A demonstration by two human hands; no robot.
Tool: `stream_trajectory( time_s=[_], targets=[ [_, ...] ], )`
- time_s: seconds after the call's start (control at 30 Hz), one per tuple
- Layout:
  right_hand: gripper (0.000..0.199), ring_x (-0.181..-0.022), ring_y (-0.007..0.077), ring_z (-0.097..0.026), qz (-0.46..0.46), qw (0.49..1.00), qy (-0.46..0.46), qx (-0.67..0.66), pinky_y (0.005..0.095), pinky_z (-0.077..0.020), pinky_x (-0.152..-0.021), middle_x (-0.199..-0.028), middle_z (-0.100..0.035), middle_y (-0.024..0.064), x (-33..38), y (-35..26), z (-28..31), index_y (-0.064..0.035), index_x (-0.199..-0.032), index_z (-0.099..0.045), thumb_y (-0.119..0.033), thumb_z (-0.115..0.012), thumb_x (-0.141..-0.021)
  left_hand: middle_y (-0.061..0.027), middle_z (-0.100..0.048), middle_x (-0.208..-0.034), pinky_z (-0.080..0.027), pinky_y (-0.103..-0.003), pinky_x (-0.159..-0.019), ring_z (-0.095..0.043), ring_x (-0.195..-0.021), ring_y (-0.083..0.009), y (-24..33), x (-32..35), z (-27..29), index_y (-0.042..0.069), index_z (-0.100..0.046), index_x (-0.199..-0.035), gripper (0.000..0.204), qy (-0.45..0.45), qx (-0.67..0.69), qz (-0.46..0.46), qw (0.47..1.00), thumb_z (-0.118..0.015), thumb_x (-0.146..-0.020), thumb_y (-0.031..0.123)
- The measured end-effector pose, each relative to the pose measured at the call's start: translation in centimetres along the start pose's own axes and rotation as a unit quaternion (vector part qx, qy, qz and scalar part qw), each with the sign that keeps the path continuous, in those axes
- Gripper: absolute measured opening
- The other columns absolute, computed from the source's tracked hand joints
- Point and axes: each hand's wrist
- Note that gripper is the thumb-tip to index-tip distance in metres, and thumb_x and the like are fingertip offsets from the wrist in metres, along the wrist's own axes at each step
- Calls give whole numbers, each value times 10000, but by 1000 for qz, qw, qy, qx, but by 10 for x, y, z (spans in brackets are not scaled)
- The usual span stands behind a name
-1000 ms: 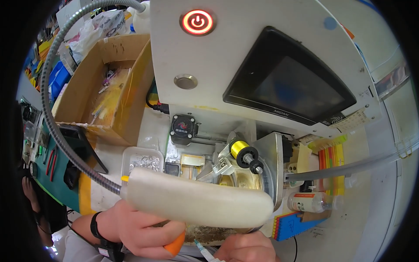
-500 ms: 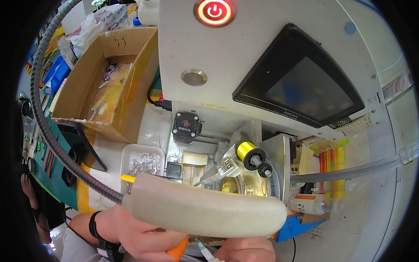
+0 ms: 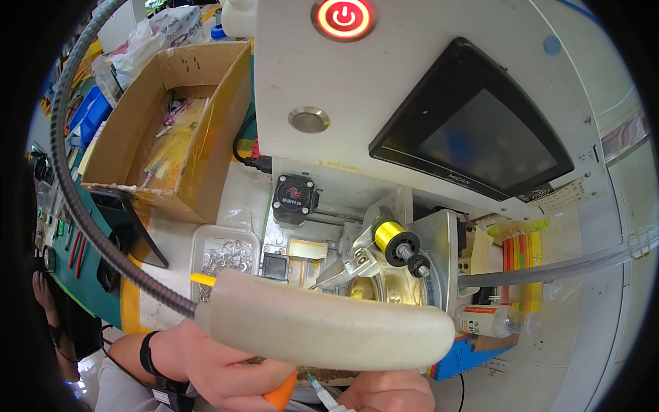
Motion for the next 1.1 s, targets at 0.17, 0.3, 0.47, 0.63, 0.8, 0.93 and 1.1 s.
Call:
stream_trajectory(
  time_s=[0.17, 0.3, 0.47, 0.63, 0.8, 0.93, 1.1],
  targets=[
    [440, -495, 174, -447, -7, 1000, 11, 3, 319, -349, -392, -773, -533, 91, -1, -2, 2, 32, -1316, -440, -287, -607, -1063, -83, -704, -1078, -434, -286, -566, -727, -1015, -256, -2, -2, -2, 144, -600, -900, 164, 1, -2, -6, 1000, -695, -816, 248],
    [352, -558, 164, -469, 8, 984, 166, -60, 321, -396, -536, -817, -523, 77, -18, -1, 10, -6, -1203, -521, -330, -591, -1085, -84, -703, -1070, -435, -294, -580, -727, -1014, -256, -3, -5, -1, 144, -596, -895, 155, 1, 15, -18, 1000, -700, -811, 221],
    [485, -646, 120, -362, -104, 968, 230, -9, 311, -326, -606, -808, -442, 15, -40, 2, 117, 41, -1405, -507, -343, -513, -1109, -108, -709, -1058, -444, -325, -605, -730, -1000, -276, 7, -5, 1, 132, -580, -876, 222, 17, 35, 28, 999, -744, -727, 126],
    [459, -622, 79, -387, -143, 882, 392, 219, 250, -352, -575, -838, -491, 13, -76, 8, 187, 38, -1378, -520, -340, -493, -1121, -139, -718, -1101, -477, -364, -692, -712, -989, -307, 8, -2, -3, 126, -626, -884, 201, 2, 55, 22, 998, -775, -752, 101],
    [322, -661, 38, -385, -247, 825, 316, 397, 213, -302, -550, -921, -569, -1, -76, 4, 269, -18, -1249, -648, -287, -528, -1120, -100, -754, -1136, -556, -349, -602, -677, -776, -274, 18, 4, -11, 97, -666, -889, 241, -40, 83, 115, 989, -719, -690, 222],
    [265, -693, 8, -393, -371, 806, 181, 424, 203, -311, -561, -900, -586, -28, -63, 11, 268, -24, -1176, -688, -258, -590, -1098, -141, -753, -1135, -557, -359, -559, -681, -768, -287, 12, 1, -20, 94, -644, -878, 251, -2, 55, 61, 997, -729, -669, 204],
    [267, -903, 68, -573, -386, 817, 101, 417, 250, -455, -795, -1049, -678, 25, -50, 6, 265, -2, -1233, -685, -219, -622, -1091, -114, -745, -1107, -484, -301, -534, -696, -814, -218, 5, -2, -17, 123, -628, -864, 191, -25, 17, 13, 999, -721, -726, 216]
  ],
)
Point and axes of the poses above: each hand's wrist, its own x-axis away from the middle knuckle, its own z-axis out of the back of the hand, y = z × x
